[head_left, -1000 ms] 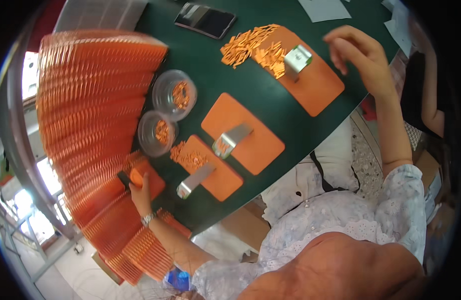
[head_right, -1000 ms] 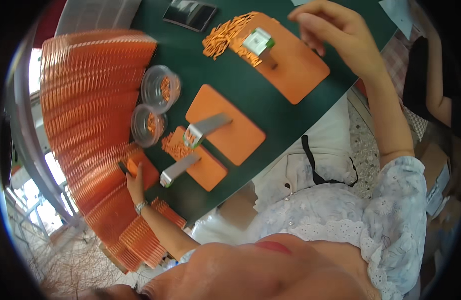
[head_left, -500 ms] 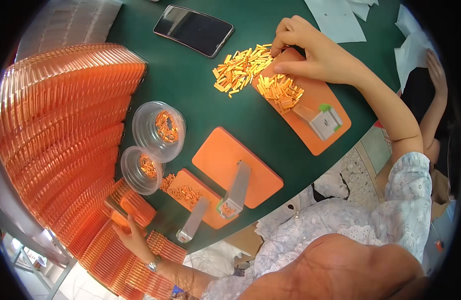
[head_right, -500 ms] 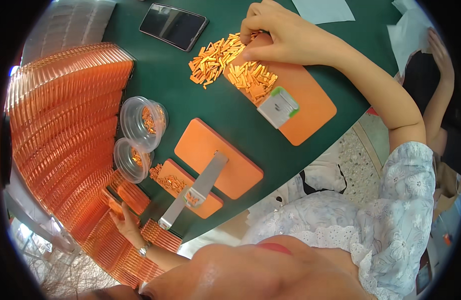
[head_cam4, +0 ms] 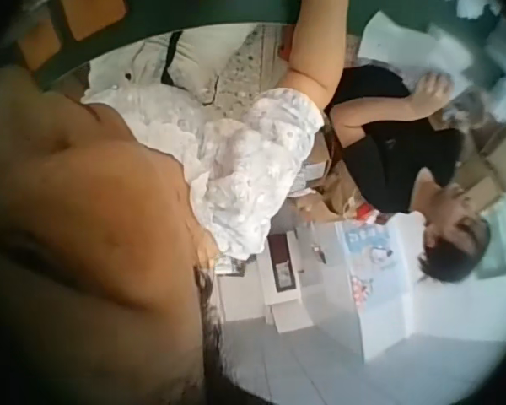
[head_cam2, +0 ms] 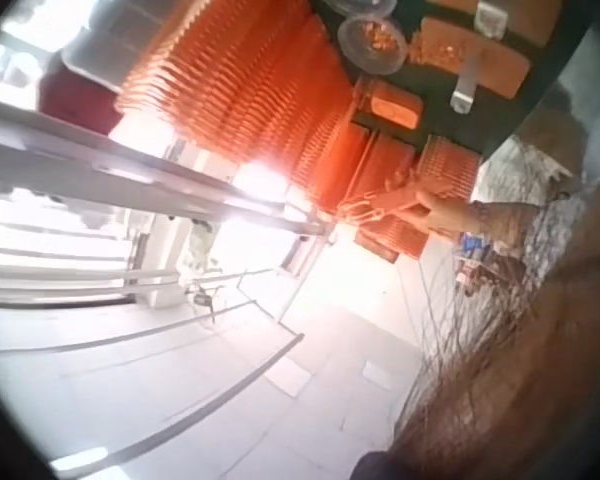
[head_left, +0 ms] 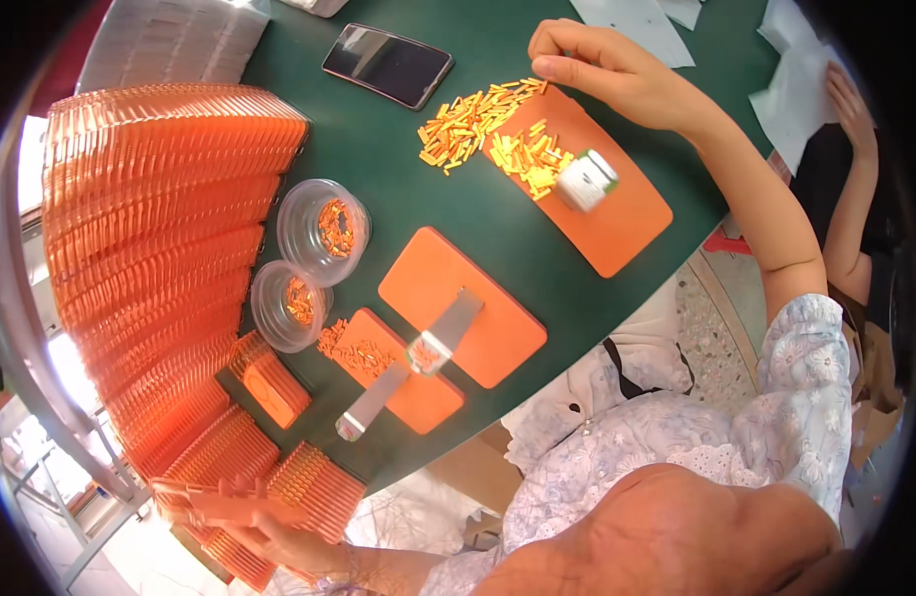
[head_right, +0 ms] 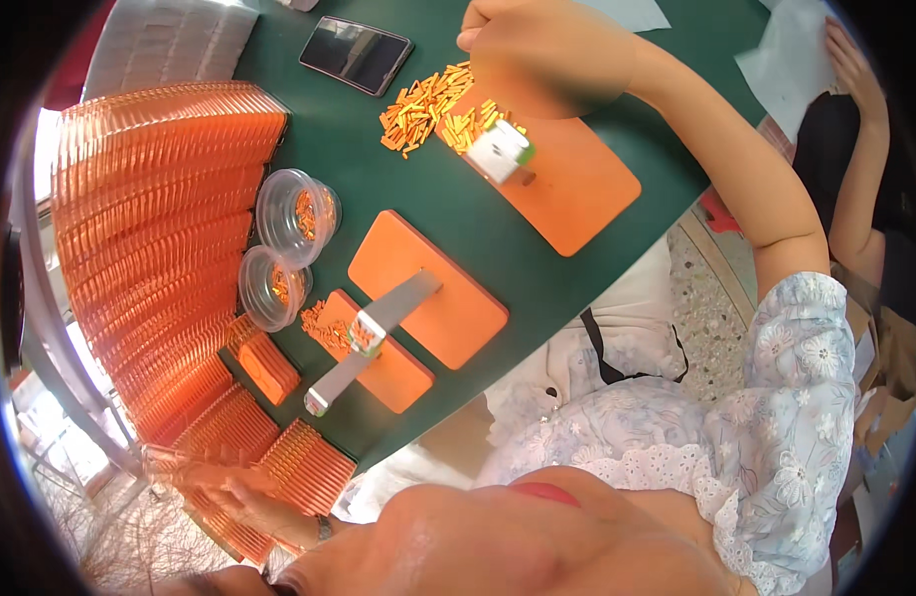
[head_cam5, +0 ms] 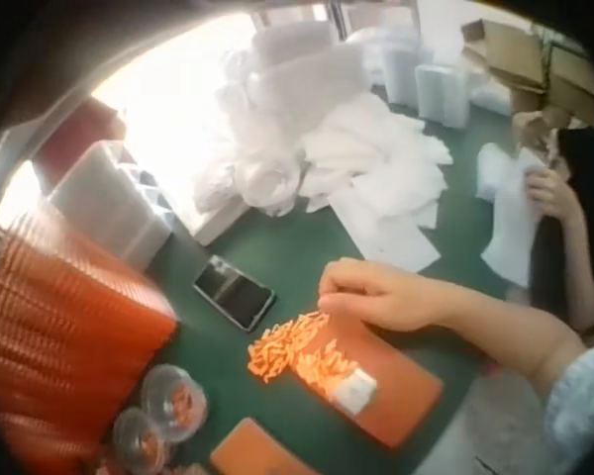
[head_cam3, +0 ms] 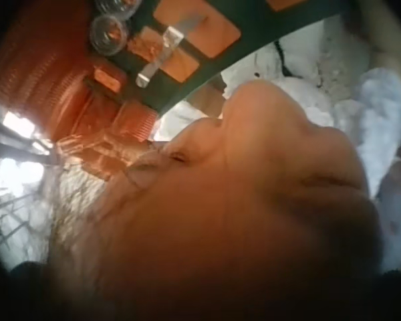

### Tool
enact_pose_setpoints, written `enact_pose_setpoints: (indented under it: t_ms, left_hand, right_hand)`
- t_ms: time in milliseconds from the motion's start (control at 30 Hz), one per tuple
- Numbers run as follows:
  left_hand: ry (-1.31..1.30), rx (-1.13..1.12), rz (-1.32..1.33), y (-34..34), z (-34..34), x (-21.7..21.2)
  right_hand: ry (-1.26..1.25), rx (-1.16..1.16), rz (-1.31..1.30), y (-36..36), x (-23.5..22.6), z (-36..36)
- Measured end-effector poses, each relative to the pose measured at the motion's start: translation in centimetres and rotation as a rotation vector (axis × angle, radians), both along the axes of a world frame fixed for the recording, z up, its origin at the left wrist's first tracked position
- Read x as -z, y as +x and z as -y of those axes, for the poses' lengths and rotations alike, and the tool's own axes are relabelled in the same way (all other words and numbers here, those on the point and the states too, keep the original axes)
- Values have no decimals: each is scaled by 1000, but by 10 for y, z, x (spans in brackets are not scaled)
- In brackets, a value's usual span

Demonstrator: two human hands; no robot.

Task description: The person assembles phone cases by inserting small buttons into the side slots using pressing fixtures on the table and stacking the phone cases.

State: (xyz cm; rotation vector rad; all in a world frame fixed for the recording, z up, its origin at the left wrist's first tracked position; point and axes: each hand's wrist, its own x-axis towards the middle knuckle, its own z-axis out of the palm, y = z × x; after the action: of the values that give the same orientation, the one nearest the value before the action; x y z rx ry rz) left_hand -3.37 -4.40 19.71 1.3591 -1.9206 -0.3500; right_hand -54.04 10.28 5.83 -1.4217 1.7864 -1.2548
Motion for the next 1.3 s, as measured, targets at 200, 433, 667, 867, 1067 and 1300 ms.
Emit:
enact_pose_setpoints:
  t_ms: [200,433,667,867,1067,1300]
  left_hand:
    - [411,494,-677,5,-44,4]
    - [998,674,-840,-1,-78,43]
    - [1128,678,-855,-57,-141,88]
    - [1283,899,-833,-99,-145,119]
    - [1367,911,-749,-121,-144,130]
    - [1336,930,-607,-125,-139,142]
  right_hand:
    - [-63,-10,-42,28,-70,-40]
    - [-100,-82,-187,37,-88,-61]
    - [100,-50,-69,51,-113,-52]
    - [39,12,335,50,-93,-58]
    - [73,83,118,38,-64,-62]
    - [165,18,145,41,-82,-59]
